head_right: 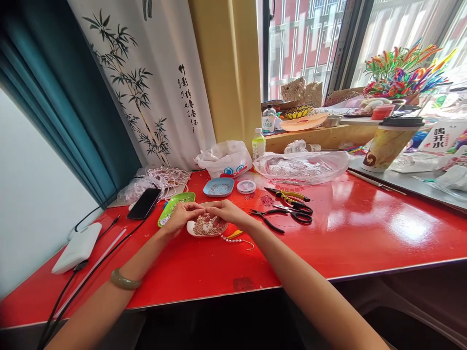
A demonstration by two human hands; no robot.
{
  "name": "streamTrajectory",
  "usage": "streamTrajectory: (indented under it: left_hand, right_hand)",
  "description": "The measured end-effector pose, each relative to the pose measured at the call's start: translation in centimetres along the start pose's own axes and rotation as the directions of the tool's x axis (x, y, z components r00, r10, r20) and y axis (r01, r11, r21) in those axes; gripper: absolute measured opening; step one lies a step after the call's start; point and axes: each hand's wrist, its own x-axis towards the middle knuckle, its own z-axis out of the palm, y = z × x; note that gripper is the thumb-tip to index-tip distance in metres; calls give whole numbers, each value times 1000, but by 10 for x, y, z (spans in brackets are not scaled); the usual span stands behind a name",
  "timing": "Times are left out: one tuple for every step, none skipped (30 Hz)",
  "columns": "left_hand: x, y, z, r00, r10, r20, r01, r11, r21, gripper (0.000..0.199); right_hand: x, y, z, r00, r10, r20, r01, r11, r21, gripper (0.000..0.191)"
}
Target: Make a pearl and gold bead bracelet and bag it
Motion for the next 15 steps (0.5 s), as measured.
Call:
streamTrajectory:
  left_hand:
    - [0, 0, 0, 1000, 0, -5, 0, 1000, -1, 20]
    - [0, 0, 0, 1000, 0, -9, 0, 1000, -2, 20]
    - [0, 0, 1, 1000, 0, -12, 0, 1000, -3, 20]
    - [0, 0, 1, 1000, -1, -14, 1, 1000, -4, 20]
    - [0, 0, 1, 1000, -2, -16, 2, 1000, -5, 20]
    - [0, -1, 1, 1000, -4, -17, 4, 1000, -6, 20]
    - [0, -1, 1, 1000, -7, -19, 6, 1000, -7, 20]
    - [0, -1, 1, 1000, -9, -22, 9, 1000, -9, 21]
    - [0, -2, 1, 1000, -11, -24, 11, 1000, -11, 21]
    - [1, -2, 0, 1000, -14, -26, 14, 1000, -14, 21]
    - [1, -3, 0, 999, -16, -29, 16, 1000, -16, 21]
    - [1, -3, 0, 999, -18, -32, 18, 1000, -18, 22]
    - [1, -4, -1, 999, -20, -36, 19, 1000, -19, 22]
    - [2, -4, -1, 999, -21, -41, 21, 1000, -20, 22]
    - [2, -4, -1, 999, -22, -46, 22, 1000, -21, 23]
  right_hand:
    - [0, 0, 0, 1000, -5, 3, 5, 1000, -1, 31]
    - [0, 1, 0, 1000, -8, 3, 8, 1000, -4, 29]
    - [0, 1, 1, 1000, -11, -1, 11, 1000, -8, 28]
    - [1, 1, 1, 1000, -12, -6, 12, 1000, -13, 26]
    - [1, 2, 1, 1000, -12, -12, 12, 1000, -17, 25]
    - [2, 3, 1, 1000, -12, -18, 12, 1000, -20, 24]
    - [2, 4, 1, 1000, -12, -23, 12, 1000, -22, 23]
    - [3, 5, 1, 1000, -12, -28, 11, 1000, -23, 22]
    - [4, 6, 0, 999, -11, -33, 10, 1000, -23, 21]
    - [4, 7, 0, 999, -10, -38, 9, 1000, -23, 20]
    - [5, 8, 0, 999, -10, -44, 9, 1000, -23, 19]
    - [6, 9, 0, 999, -9, -48, 8, 1000, -23, 18]
    - [6, 9, 0, 999, -8, -52, 7, 1000, -23, 18]
    - [7, 10, 1, 998, -7, -56, 6, 1000, -22, 17]
    - [7, 10, 1, 998, -7, -59, 6, 1000, -22, 16]
